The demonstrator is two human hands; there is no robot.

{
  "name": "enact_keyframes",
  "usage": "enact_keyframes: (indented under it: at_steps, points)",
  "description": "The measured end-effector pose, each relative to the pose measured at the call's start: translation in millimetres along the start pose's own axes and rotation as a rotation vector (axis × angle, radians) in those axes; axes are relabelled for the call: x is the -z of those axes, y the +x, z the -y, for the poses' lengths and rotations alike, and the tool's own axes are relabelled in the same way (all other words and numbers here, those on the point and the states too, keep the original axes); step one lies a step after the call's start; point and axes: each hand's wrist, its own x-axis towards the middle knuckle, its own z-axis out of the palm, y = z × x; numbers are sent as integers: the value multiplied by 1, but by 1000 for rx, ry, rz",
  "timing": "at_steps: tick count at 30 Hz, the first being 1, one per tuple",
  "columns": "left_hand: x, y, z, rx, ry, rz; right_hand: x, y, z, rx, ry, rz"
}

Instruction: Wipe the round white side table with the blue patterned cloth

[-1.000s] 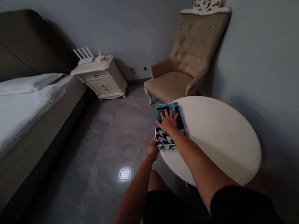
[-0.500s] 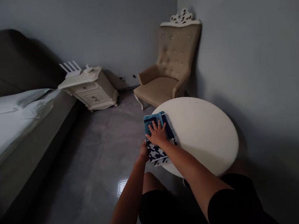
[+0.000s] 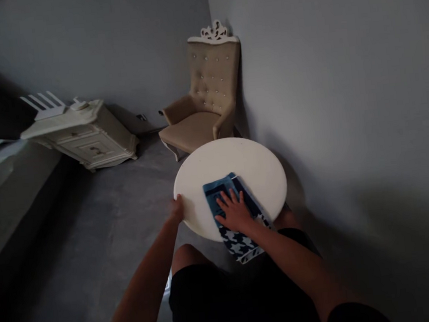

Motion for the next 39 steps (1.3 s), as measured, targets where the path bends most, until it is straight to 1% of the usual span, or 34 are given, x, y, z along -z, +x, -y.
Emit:
enact_keyframes:
  at_steps: [3,5,7,9,12,17,20,22,25,28,30,32,36,38,39]
  points:
    - [-5,2,-2,37,86,0,16,-30,-72,-201,-81,23]
    - [-5,1,-1,44,132,-3,23,-42,-110,-313,-127,21]
    - [-5,-1,0,44,168,-8,29,-45,-137,-375,-155,23]
    - [-5,-4,1,40,198,-20,35,-39,-156,-406,-169,36]
    - [-7,-6,2,43,236,-46,47,-12,-181,-435,-178,48]
    - [-11,-2,1,52,280,-65,70,60,-238,-510,-145,32]
    - [-12,-1,3,51,286,-69,78,99,-268,-527,-129,5]
    - [-13,-1,3,51,279,-74,80,118,-278,-538,-127,-31]
    - [-14,-4,0,50,256,-73,80,130,-279,-560,-132,-72]
    - [-13,-7,-4,54,225,-68,79,115,-264,-578,-147,-56]
    - [-12,-9,-6,56,197,-62,75,91,-248,-595,-163,-31]
    - [-12,-9,-4,55,158,-54,66,58,-229,-593,-192,-9]
    - [-13,-3,8,52,61,-53,41,-13,-188,-484,-265,67]
    - [-14,1,15,43,12,-48,29,-38,-162,-420,-283,106]
    - [-15,3,19,35,-13,-43,23,-46,-146,-400,-284,116]
